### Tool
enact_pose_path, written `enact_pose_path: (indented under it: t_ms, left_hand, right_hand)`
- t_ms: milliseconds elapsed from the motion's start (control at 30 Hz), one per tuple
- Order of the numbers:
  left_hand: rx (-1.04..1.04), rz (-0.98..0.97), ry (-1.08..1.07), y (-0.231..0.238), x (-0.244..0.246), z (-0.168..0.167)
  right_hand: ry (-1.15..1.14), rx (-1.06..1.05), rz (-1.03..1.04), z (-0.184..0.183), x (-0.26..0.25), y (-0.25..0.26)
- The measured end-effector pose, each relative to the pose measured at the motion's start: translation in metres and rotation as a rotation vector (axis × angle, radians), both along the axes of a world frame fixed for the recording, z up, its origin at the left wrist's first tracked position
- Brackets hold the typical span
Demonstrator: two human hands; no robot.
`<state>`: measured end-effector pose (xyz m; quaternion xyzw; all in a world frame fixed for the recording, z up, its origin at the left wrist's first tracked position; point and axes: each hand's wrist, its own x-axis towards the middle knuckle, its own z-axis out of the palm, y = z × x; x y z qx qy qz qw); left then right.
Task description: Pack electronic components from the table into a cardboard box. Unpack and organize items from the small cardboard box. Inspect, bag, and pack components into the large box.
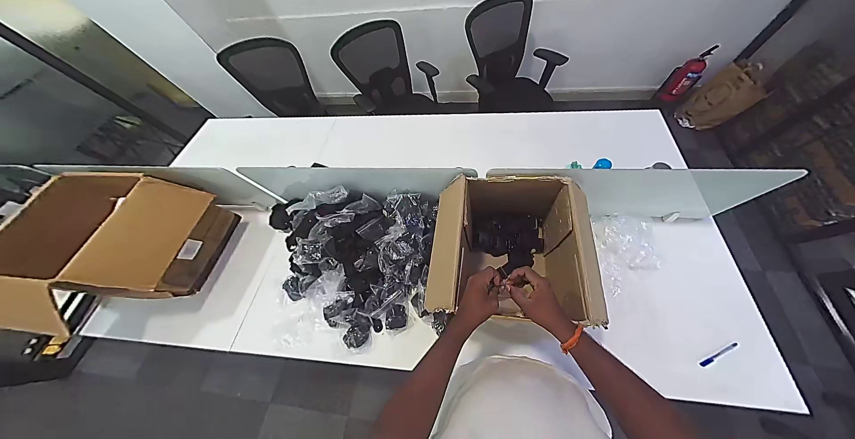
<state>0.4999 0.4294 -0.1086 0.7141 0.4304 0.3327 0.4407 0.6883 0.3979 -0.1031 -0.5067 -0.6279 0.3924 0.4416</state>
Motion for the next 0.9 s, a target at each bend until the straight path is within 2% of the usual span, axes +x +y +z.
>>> enact_pose_path:
  t_ms: [400,733,900]
  left_hand:
    - [0.020,0.022,-0.041,0.0002,0.0006,0.0016]
    - [0.037,-0.120,0.096,-0.0007,0.0025,-0.0011]
    - [0.076,-0.076,0.043,-0.0001,-0.0001,-0.0030]
  right_hand:
    - [-0.090,-0.008,-0.156,0.0007,0.0014,-0.0023]
    - [-0.255,0.011,-0.076,0.0013,-0.0015,-0.0041]
    - [-0.194,0.045,-0.036,-0.0019,0.0006,-0.0021]
